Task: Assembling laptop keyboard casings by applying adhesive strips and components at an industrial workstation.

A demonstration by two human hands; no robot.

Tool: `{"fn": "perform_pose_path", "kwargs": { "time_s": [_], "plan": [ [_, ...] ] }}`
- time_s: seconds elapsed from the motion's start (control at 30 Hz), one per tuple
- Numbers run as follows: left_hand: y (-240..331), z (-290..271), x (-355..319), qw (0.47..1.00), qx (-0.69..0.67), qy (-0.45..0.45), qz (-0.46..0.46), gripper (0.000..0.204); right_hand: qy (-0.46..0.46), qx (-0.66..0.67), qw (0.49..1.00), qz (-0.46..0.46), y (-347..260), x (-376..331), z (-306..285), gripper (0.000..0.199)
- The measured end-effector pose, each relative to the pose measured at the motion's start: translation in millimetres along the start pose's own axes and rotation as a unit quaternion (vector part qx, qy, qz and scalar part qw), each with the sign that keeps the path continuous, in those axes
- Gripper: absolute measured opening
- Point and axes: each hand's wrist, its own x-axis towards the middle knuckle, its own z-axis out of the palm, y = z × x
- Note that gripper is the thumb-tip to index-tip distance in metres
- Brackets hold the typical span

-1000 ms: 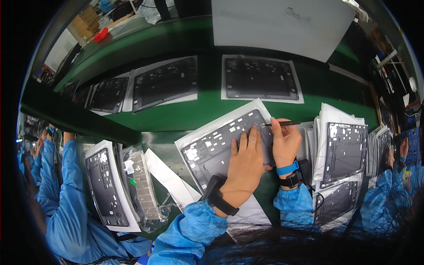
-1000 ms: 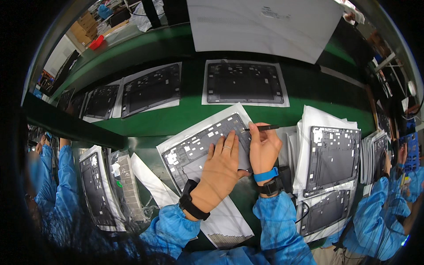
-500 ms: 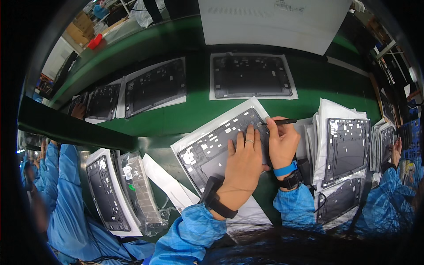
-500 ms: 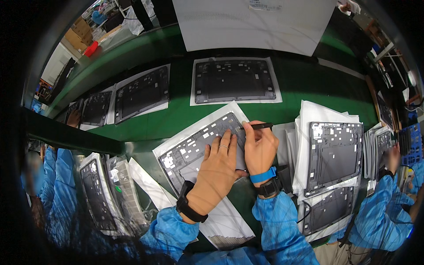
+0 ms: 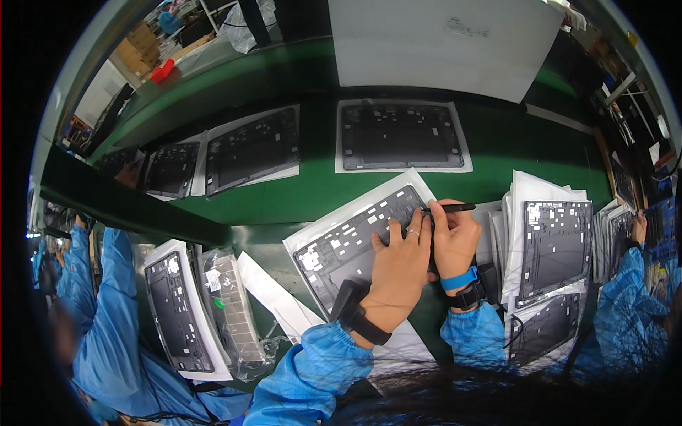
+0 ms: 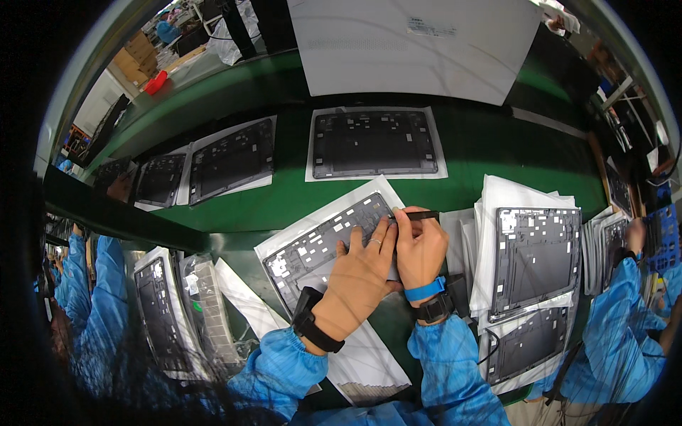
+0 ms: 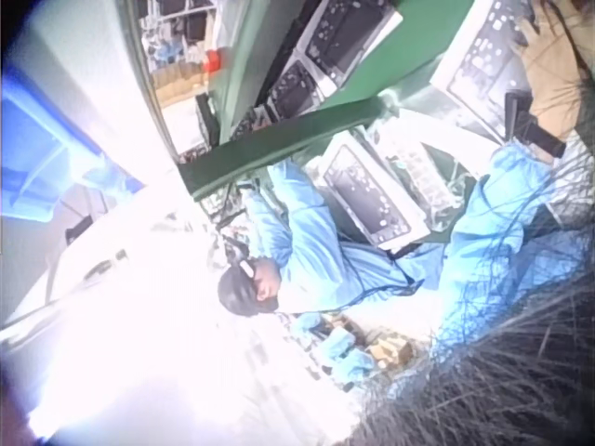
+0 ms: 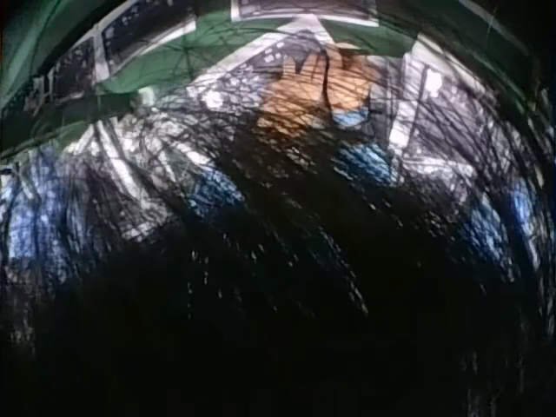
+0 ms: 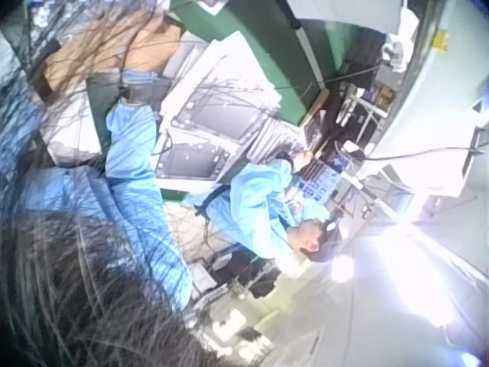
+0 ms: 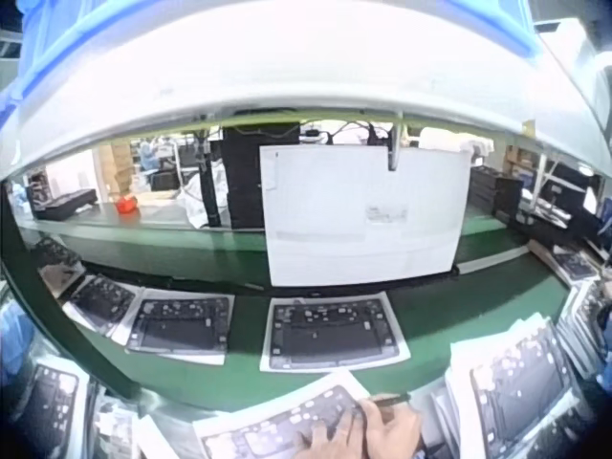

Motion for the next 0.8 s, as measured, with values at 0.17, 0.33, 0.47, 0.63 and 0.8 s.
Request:
{"fn": "perform_pose_path", "kwargs": {
  "time_s": [0.17, 0.33, 0.47, 0.63, 0.8],
  "plan": [
    [5.5, -3.7, -2.2, 0.999, 0.045, -0.027, -0.006, 0.118, 0.023, -0.002, 0.999, -0.034, -7.8, 1.0, -8.1, 0.021],
    [18.0, 2.2, -3.9, 0.989, 0.126, -0.065, -0.044, 0.113, 0.050, 0.098, 0.994, 0.029, -50.2, 25.3, -5.9, 0.023],
    [18.9, 8.3, -0.8, 0.990, 0.139, -0.021, -0.015, 0.112, 0.157, -0.200, 0.967, -0.006, 8.8, 99.9, 16.6, 0.028],
    [12.3, -9.2, -2.5, 0.994, 0.101, -0.047, -0.013, 0.115, 0.124, -0.350, 0.928, -0.004, 44.0, 105.8, 33.7, 0.031],
    [9.2, -6.7, -2.7, 0.997, 0.071, -0.026, -0.006, 0.116, 0.045, -0.362, 0.929, 0.063, 29.6, 126.3, 37.3, 0.025]
  ]
}}
